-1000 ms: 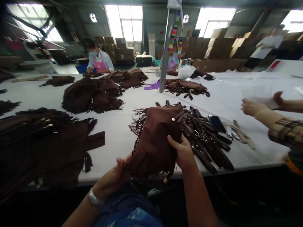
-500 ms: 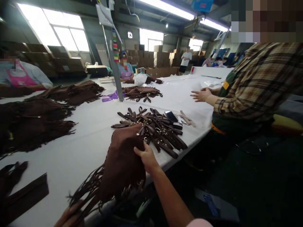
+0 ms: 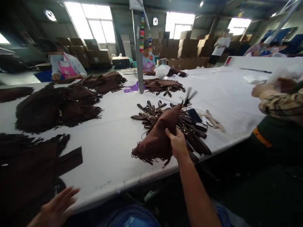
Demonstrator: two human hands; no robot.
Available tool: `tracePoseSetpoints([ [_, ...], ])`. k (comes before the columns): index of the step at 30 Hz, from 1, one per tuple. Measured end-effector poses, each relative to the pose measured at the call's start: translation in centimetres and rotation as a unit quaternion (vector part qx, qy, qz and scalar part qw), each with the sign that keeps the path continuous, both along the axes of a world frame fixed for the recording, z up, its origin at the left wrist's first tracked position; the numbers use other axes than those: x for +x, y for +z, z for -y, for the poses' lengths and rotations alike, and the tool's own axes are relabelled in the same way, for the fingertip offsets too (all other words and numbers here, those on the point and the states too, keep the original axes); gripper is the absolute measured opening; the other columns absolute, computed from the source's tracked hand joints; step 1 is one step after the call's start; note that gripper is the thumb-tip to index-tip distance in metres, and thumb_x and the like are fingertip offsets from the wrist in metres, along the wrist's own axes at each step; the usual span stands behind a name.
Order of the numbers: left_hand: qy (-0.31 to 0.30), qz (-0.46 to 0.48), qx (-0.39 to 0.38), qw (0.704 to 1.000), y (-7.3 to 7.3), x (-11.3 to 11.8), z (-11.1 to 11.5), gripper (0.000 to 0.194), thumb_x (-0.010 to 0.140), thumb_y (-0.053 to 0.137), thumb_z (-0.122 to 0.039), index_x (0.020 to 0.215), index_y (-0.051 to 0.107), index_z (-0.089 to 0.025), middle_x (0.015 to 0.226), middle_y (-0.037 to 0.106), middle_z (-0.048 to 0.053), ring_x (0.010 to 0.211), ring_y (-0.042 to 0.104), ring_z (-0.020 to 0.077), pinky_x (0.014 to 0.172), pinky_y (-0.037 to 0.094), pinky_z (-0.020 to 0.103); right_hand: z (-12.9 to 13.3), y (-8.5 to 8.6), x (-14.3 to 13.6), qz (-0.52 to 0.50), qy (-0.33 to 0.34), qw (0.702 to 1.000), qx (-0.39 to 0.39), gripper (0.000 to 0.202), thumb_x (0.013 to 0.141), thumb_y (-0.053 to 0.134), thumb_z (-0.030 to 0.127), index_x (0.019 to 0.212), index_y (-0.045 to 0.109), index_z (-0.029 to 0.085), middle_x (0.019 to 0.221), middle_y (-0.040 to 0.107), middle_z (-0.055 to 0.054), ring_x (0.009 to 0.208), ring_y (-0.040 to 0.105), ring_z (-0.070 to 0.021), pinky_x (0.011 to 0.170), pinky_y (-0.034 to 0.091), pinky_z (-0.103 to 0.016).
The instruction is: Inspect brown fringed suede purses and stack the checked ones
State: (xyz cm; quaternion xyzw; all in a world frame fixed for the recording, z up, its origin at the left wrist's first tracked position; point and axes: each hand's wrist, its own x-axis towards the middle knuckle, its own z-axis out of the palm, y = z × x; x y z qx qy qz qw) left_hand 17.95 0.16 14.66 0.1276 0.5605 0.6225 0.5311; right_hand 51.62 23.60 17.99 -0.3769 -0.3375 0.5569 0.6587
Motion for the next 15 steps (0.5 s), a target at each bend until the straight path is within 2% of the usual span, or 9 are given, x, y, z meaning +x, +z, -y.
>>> tracePoseSetpoints([
  [1,-0.020,0.000,0.006,1.000,-0.1,1.4,-0.7,0.076,0.053,0.086,-0.052,0.121,0.062,-0.031,0.126,0.065,0.010,0.124,0.053,0.0339,0.085,0.056,0.040,0.6,0.5,-1.0,-0.001,0.023,1.000,0.005,0.042,0.061,0.086,0.030,0.099,0.072,0.022,0.096,0.076,-0.002,0.090,0.071,-0.0257,0.090,0.055,-0.044],
  [2,-0.080,-0.002,0.032,0.996,-0.2,3.1,-1.7,0.079,0.055,0.086,-0.052,0.125,0.060,-0.027,0.135,0.059,0.012,0.130,0.048,0.0333,0.092,0.053,0.038,1.3,0.9,-2.0,-0.004,0.046,0.999,0.009,0.041,0.062,0.085,0.030,0.100,0.072,0.023,0.097,0.076,-0.002,0.091,0.070,-0.0254,0.090,0.055,-0.043],
  [3,-0.118,0.007,0.062,0.991,-0.2,4.8,-2.8,0.087,0.053,0.085,-0.057,0.129,0.058,-0.025,0.139,0.055,0.014,0.132,0.045,0.0343,0.092,0.052,0.038,2.0,1.3,-3.0,-0.005,0.068,0.998,0.012,0.041,0.063,0.085,0.030,0.101,0.072,0.023,0.099,0.076,-0.003,0.092,0.070,-0.0253,0.091,0.055,-0.043],
  [5,-0.173,0.059,0.110,0.977,0.1,7.9,-5.0,0.089,0.057,0.079,-0.062,0.135,0.052,-0.026,0.143,0.051,0.016,0.130,0.048,0.0362,0.092,0.051,0.041,3.4,1.8,-4.6,0.002,0.108,0.994,0.019,0.041,0.065,0.084,0.030,0.103,0.072,0.023,0.102,0.076,-0.003,0.095,0.070,-0.0256,0.093,0.054,-0.043],
  [6,-0.190,0.083,0.128,0.970,0.3,9.0,-5.9,0.085,0.062,0.076,-0.062,0.134,0.053,-0.024,0.141,0.053,0.016,0.127,0.051,0.0350,0.094,0.050,0.041,3.9,1.9,-5.1,0.011,0.122,0.992,0.022,0.041,0.066,0.084,0.030,0.104,0.072,0.022,0.103,0.075,-0.004,0.096,0.069,-0.0259,0.094,0.054,-0.043],
  [8,-0.179,0.107,0.141,0.968,0.9,10.2,-7.1,0.067,0.075,0.071,-0.055,0.131,0.056,-0.020,0.132,0.060,0.015,0.120,0.058,0.0305,0.095,0.050,0.038,4.6,1.9,-5.5,0.032,0.126,0.991,0.030,0.040,0.067,0.083,0.030,0.104,0.072,0.022,0.105,0.075,-0.004,0.098,0.069,-0.0261,0.095,0.053,-0.043],
  [11,-0.113,0.093,0.128,0.981,1.1,9.7,-7.4,0.044,0.082,0.070,-0.035,0.121,0.062,-0.015,0.114,0.070,0.012,0.101,0.067,0.0234,0.086,0.056,0.031,5.1,1.7,-5.7,0.035,0.097,0.994,0.036,0.037,0.068,0.083,0.028,0.103,0.072,0.023,0.104,0.075,-0.003,0.100,0.068,-0.0247,0.097,0.053,-0.042],
  [13,-0.071,0.114,0.121,0.984,0.9,8.7,-7.0,0.032,0.084,0.070,-0.026,0.113,0.063,-0.013,0.102,0.073,0.010,0.086,0.070,0.0180,0.071,0.058,0.024,5.2,1.5,-6.0,0.006,0.081,0.996,0.035,0.040,0.066,0.084,0.026,0.104,0.072,0.024,0.103,0.075,-0.002,0.098,0.069,-0.0241,0.097,0.053,-0.042],
  [15,-0.043,0.200,0.132,0.970,0.7,7.3,-6.0,0.016,0.088,0.064,-0.019,0.102,0.063,-0.012,0.081,0.071,0.003,0.064,0.067,0.0088,0.050,0.051,0.012,5.2,1.2,-6.6,-0.024,0.077,0.996,0.027,0.045,0.063,0.085,0.024,0.106,0.071,0.024,0.103,0.075,-0.002,0.097,0.069,-0.0242,0.096,0.053,-0.044],
])
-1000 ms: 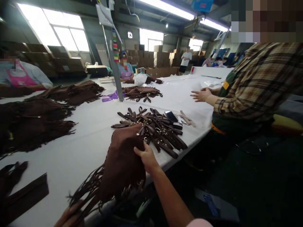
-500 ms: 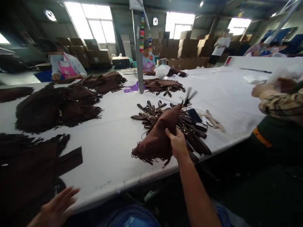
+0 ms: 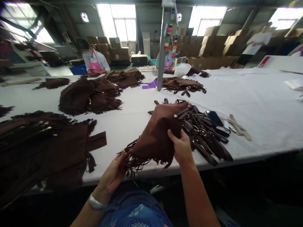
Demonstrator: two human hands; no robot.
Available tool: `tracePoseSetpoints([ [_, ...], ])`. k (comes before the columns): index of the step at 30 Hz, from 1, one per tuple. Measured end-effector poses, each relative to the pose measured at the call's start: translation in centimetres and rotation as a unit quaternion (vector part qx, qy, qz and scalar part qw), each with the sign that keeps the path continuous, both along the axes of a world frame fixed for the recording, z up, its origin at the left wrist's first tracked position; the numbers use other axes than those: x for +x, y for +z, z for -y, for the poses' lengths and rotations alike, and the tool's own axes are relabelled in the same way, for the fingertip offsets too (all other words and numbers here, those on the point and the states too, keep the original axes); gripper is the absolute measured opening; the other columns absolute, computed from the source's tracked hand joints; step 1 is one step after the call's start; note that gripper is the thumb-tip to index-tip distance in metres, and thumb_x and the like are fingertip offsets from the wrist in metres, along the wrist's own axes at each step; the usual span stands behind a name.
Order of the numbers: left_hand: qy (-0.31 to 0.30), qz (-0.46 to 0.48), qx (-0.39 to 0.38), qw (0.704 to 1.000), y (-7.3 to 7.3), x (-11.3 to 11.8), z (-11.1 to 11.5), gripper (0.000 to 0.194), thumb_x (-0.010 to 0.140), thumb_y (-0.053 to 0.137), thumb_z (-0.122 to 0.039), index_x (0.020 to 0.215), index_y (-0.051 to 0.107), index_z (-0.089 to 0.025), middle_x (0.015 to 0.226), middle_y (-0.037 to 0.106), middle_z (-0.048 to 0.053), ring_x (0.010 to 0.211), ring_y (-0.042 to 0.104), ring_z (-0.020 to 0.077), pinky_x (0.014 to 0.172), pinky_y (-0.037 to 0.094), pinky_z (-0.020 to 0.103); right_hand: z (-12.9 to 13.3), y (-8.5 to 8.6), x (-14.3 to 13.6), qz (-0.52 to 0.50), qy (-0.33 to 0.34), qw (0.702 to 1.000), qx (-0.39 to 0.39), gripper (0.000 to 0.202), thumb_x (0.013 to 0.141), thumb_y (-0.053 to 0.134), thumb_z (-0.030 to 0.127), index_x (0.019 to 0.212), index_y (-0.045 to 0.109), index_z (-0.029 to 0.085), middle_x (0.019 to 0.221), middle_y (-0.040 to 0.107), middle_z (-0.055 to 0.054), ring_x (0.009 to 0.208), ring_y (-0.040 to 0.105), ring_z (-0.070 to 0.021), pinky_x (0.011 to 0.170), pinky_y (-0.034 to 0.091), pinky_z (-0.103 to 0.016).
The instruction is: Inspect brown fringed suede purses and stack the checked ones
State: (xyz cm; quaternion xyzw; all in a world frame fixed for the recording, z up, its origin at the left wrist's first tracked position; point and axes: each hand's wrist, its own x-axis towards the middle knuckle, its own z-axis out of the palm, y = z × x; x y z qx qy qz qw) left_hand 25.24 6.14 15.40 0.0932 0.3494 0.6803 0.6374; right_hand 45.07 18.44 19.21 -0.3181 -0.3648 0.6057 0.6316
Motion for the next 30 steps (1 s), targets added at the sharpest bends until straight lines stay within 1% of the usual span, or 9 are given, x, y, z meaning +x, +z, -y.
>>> tracePoseSetpoints([
  [4,0.013,0.187,0.101,0.977,0.2,-4.9,4.1,0.015,0.097,0.044,-0.012,0.094,0.059,-0.012,0.048,0.048,-0.009,0.035,0.045,0.0014,0.029,0.028,0.008,-1.1,-0.7,-0.5,-0.031,-0.031,0.998,-0.036,0.050,0.056,0.086,0.020,0.104,0.072,0.022,0.100,0.076,-0.003,0.094,0.070,-0.0235,0.096,0.053,-0.044],
  [7,0.113,0.157,0.172,0.966,-0.4,-9.3,7.6,0.014,0.095,0.045,-0.008,0.095,0.058,-0.013,0.045,0.046,-0.010,0.035,0.045,0.0024,0.031,0.030,0.009,-2.0,-0.5,-0.1,-0.057,-0.116,0.991,-0.036,0.051,0.053,0.086,0.017,0.102,0.072,0.021,0.098,0.076,-0.002,0.095,0.070,-0.0220,0.096,0.053,-0.042],
  [9,0.149,0.088,0.142,0.975,-1.5,-10.6,8.5,0.007,0.091,0.055,-0.011,0.096,0.061,-0.013,0.049,0.051,-0.009,0.037,0.047,0.0021,0.033,0.032,0.009,-1.9,0.0,-0.4,-0.060,-0.136,0.989,-0.012,0.050,0.054,0.085,0.017,0.102,0.071,0.021,0.098,0.076,-0.002,0.096,0.069,-0.0213,0.097,0.053,-0.041],
  [12,0.078,-0.068,0.045,0.994,-2.8,-8.4,7.3,0.036,0.078,0.076,-0.029,0.108,0.064,-0.015,0.091,0.072,0.004,0.073,0.067,0.0100,0.057,0.052,0.015,-0.6,1.0,-2.3,-0.054,-0.095,0.994,0.021,0.050,0.057,0.085,0.019,0.104,0.070,0.021,0.098,0.076,-0.002,0.098,0.069,-0.0214,0.098,0.052,-0.041],
  [15,0.017,-0.191,0.078,0.978,-2.3,-3.8,4.7,0.071,0.062,0.085,-0.042,0.125,0.060,-0.022,0.137,0.056,0.014,0.127,0.051,0.0286,0.092,0.051,0.033,1.3,1.8,-5.1,-0.064,-0.053,0.996,0.028,0.050,0.059,0.085,0.021,0.106,0.069,0.021,0.100,0.076,-0.003,0.100,0.068,-0.0227,0.097,0.053,-0.042],
  [19,-0.023,-0.210,0.135,0.968,0.3,-0.2,2.7,0.054,0.071,0.081,-0.032,0.121,0.064,-0.020,0.133,0.060,0.012,0.128,0.051,0.0270,0.111,0.037,0.041,3.1,2.0,-8.0,-0.081,-0.028,0.996,0.011,0.050,0.059,0.084,0.020,0.107,0.069,0.021,0.101,0.075,-0.004,0.102,0.068,-0.0234,0.097,0.053,-0.042],
  [22,0.025,-0.150,0.125,0.980,1.0,0.5,2.5,0.042,0.075,0.077,-0.029,0.115,0.067,-0.022,0.123,0.067,0.008,0.116,0.061,0.0243,0.105,0.046,0.040,3.7,1.8,-9.1,-0.090,-0.029,0.995,0.001,0.048,0.059,0.084,0.019,0.105,0.069,0.020,0.100,0.076,-0.004,0.101,0.068,-0.0235,0.097,0.053,-0.043],
  [26,0.112,-0.104,0.089,0.984,0.2,0.5,2.6,0.038,0.070,0.082,-0.026,0.105,0.070,-0.022,0.113,0.071,0.006,0.097,0.068,0.0210,0.078,0.059,0.030,3.7,1.5,-9.8,-0.099,-0.039,0.994,0.005,0.043,0.060,0.082,0.018,0.101,0.069,0.020,0.098,0.076,-0.003,0.099,0.069,-0.0218,0.098,0.052,-0.042],
  [30,0.085,-0.028,0.078,0.993,-0.1,0.0,3.0,0.034,0.068,0.084,-0.028,0.094,0.068,-0.013,0.081,0.067,0.001,0.052,0.054,0.0026,0.044,0.046,0.011,3.4,1.1,-10.5,-0.108,-0.062,0.992,0.011,0.042,0.060,0.080,0.015,0.100,0.068,0.020,0.096,0.076,-0.002,0.094,0.069,-0.0201,0.096,0.053,-0.041],
])
